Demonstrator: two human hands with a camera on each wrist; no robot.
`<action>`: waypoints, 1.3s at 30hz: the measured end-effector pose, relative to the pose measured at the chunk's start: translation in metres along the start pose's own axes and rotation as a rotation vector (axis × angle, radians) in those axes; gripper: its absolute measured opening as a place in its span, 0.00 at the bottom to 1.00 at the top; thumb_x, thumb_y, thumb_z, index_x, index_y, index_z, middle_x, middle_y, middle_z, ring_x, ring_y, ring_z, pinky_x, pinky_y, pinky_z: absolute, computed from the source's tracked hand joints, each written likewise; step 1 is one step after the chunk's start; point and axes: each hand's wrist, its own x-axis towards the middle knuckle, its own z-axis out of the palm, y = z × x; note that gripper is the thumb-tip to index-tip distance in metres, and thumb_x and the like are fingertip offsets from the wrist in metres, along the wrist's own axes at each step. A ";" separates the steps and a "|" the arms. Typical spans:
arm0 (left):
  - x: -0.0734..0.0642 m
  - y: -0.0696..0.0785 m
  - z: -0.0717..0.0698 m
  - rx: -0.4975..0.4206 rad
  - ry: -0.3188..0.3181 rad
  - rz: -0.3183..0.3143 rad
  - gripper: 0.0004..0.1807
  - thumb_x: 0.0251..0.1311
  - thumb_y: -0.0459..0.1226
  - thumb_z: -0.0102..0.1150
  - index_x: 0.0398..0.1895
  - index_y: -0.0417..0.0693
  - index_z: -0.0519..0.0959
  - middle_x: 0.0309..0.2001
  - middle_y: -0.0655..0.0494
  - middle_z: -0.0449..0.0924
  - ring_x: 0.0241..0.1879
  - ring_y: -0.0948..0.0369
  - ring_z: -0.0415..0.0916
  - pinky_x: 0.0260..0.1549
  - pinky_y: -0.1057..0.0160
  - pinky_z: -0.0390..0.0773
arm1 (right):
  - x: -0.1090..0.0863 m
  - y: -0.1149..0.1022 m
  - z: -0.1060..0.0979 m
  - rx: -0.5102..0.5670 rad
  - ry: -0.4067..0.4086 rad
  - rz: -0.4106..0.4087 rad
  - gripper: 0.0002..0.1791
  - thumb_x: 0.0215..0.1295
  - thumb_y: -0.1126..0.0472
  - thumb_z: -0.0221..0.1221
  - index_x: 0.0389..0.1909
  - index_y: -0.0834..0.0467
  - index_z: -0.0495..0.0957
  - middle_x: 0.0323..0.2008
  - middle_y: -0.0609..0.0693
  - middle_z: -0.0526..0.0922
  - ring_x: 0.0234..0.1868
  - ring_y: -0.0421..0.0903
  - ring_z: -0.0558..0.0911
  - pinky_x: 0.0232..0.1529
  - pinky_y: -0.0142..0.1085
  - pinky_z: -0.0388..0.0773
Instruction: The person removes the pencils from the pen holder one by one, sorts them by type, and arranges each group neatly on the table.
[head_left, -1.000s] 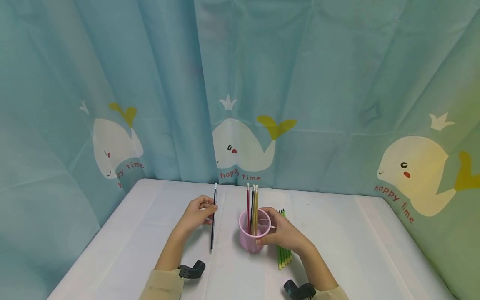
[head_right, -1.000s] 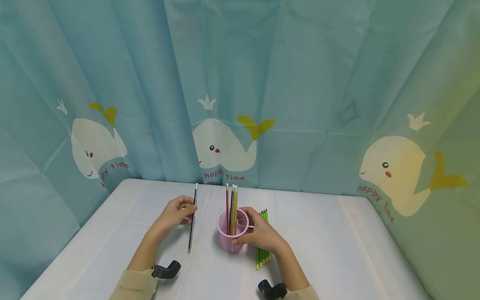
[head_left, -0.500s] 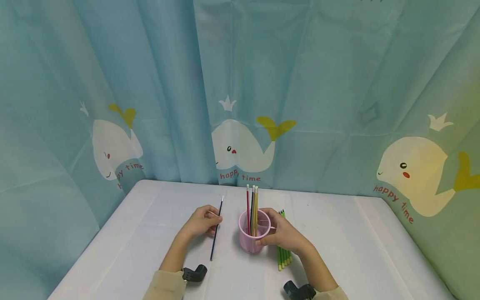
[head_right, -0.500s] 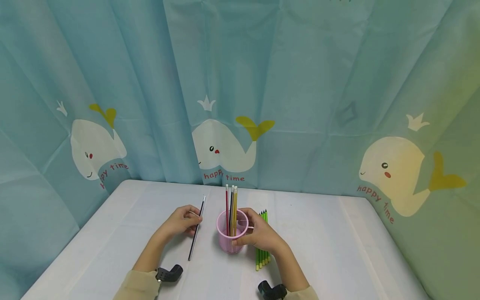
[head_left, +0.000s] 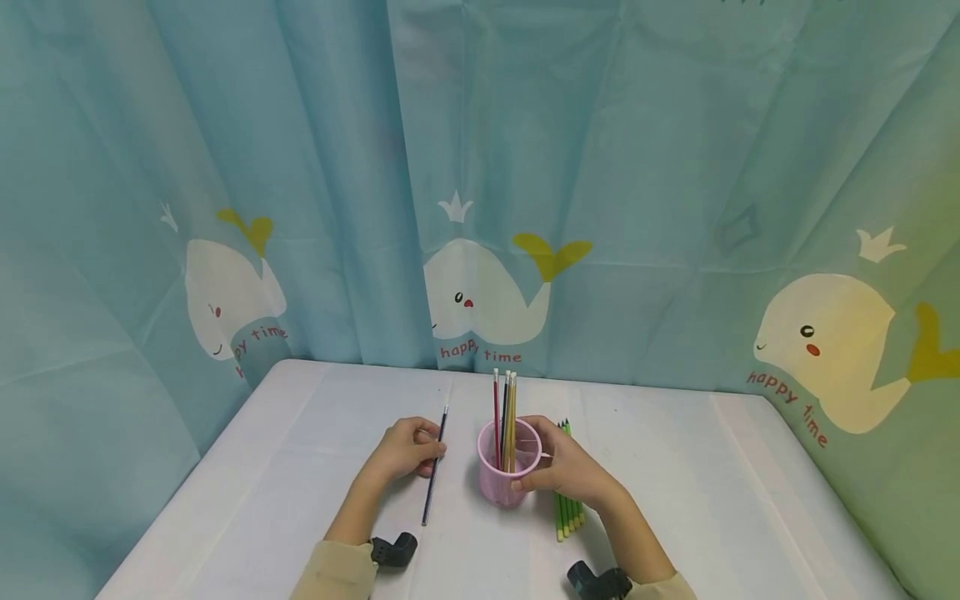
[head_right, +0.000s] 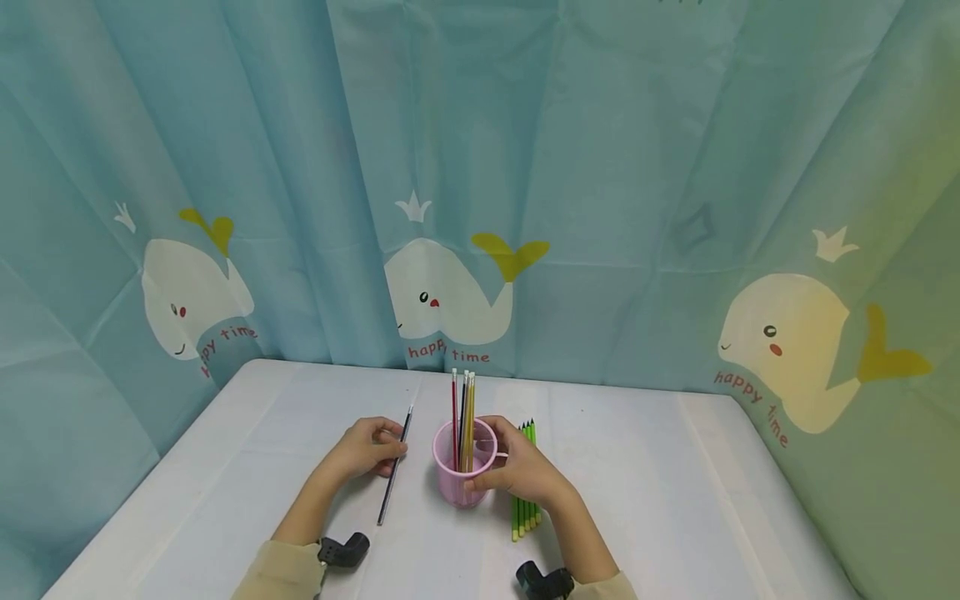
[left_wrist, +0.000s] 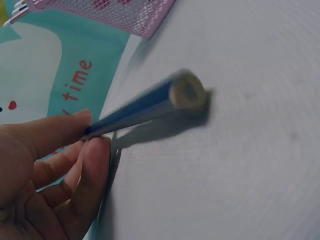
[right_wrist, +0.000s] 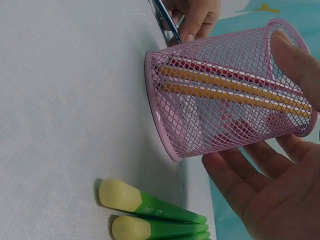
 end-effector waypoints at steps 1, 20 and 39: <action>0.000 0.000 0.000 0.011 0.007 0.003 0.19 0.58 0.30 0.67 0.51 0.32 0.77 0.30 0.52 0.83 0.19 0.63 0.78 0.22 0.63 0.85 | 0.000 0.000 0.000 0.001 0.000 0.000 0.45 0.47 0.65 0.75 0.67 0.59 0.64 0.63 0.58 0.74 0.69 0.60 0.69 0.65 0.51 0.74; -0.002 0.017 -0.001 0.019 0.048 0.070 0.15 0.61 0.34 0.66 0.50 0.38 0.79 0.35 0.51 0.82 0.25 0.59 0.80 0.25 0.61 0.85 | -0.001 -0.001 -0.001 -0.001 0.000 0.006 0.45 0.47 0.65 0.75 0.67 0.58 0.64 0.63 0.57 0.74 0.69 0.60 0.69 0.65 0.51 0.74; -0.011 0.052 0.035 -0.515 -0.204 0.219 0.25 0.77 0.44 0.44 0.71 0.41 0.67 0.68 0.41 0.70 0.68 0.45 0.68 0.66 0.50 0.72 | 0.001 -0.001 0.000 0.007 0.007 0.002 0.45 0.47 0.66 0.75 0.67 0.59 0.64 0.63 0.58 0.74 0.67 0.60 0.70 0.64 0.52 0.75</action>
